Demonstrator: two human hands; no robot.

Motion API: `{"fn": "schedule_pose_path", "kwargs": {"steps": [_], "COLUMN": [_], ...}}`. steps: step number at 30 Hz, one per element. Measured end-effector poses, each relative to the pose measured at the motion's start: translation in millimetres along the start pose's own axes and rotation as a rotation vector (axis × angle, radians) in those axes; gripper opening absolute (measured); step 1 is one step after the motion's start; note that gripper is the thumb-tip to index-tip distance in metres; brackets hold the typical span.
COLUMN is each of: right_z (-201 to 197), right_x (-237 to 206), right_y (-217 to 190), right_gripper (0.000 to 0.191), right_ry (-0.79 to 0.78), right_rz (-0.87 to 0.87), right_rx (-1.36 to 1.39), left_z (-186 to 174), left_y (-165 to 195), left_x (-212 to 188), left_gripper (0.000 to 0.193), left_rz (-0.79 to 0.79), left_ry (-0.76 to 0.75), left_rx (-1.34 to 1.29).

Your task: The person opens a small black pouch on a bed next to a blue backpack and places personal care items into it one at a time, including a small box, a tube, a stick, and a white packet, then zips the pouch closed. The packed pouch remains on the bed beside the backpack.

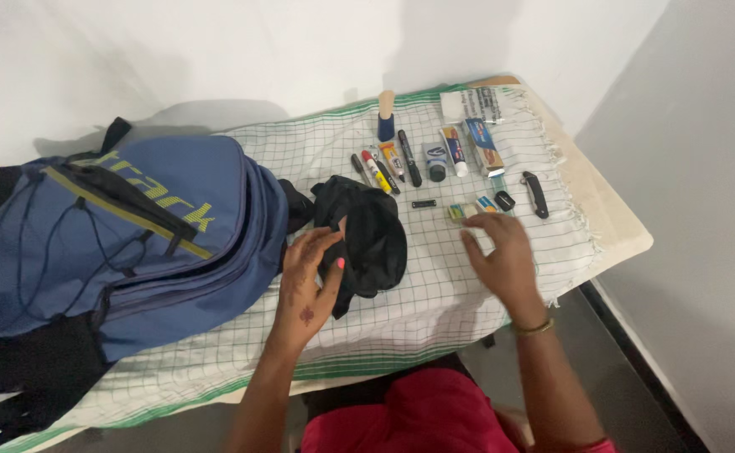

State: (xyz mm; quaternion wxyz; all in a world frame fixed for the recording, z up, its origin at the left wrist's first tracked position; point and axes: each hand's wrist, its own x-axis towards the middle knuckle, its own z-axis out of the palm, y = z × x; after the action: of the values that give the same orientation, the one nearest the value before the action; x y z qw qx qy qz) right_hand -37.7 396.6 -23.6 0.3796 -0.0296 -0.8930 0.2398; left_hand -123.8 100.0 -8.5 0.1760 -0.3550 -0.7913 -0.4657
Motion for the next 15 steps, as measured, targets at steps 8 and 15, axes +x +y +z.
{"fn": "schedule_pose_path", "kwargs": {"steps": [8,15], "right_z": [-10,24], "right_x": [51,105], "right_y": [60,95], "right_gripper": [0.018,0.053], "right_ry": [0.005,-0.104], "right_rz": [0.155,0.312], "right_rx": [-0.186,-0.409], "left_z": [-5,11], "left_y": [-11,-29], "left_x": [54,99], "left_gripper": [0.038,0.036], "left_rz": [0.01,0.009], "left_ry": [-0.082,-0.018], "left_rx": [-0.215,-0.291]}}
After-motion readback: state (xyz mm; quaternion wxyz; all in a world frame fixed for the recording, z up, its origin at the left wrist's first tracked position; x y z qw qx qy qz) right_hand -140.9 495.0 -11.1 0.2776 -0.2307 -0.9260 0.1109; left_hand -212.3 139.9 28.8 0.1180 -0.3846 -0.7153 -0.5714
